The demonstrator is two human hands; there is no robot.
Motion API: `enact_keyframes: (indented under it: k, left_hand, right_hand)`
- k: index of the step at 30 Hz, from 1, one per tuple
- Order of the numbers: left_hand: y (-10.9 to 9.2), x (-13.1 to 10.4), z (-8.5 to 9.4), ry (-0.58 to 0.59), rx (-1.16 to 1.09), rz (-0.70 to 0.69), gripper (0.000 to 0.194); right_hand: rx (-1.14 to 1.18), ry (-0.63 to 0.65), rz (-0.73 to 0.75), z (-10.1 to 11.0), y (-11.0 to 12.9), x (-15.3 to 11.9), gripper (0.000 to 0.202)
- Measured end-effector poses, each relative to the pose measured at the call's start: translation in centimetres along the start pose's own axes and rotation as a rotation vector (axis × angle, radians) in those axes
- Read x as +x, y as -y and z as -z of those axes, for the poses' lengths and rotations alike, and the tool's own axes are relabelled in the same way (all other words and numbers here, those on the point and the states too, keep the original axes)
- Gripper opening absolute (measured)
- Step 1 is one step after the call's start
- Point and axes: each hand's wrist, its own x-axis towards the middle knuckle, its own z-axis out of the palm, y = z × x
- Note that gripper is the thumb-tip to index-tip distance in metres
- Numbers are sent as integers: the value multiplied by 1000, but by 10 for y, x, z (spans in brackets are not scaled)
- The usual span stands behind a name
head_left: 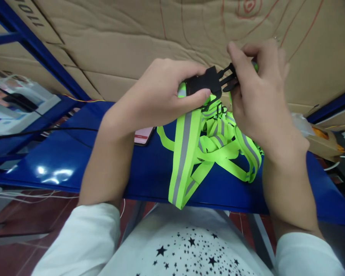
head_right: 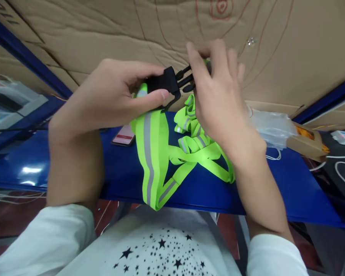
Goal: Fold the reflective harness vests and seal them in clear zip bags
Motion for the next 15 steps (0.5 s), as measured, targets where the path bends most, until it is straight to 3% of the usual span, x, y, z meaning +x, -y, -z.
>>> enact_keyframes:
  k: [10, 15]
  left_hand:
    - [-2, -2, 7, -35, 9, 4, 28]
    - [3, -2, 5, -47, -24, -40, 27]
  right_hand:
    - [57, -64, -44, 6, 8, 3, 60]
    - [51, -24, 79, 6, 17, 1, 72]
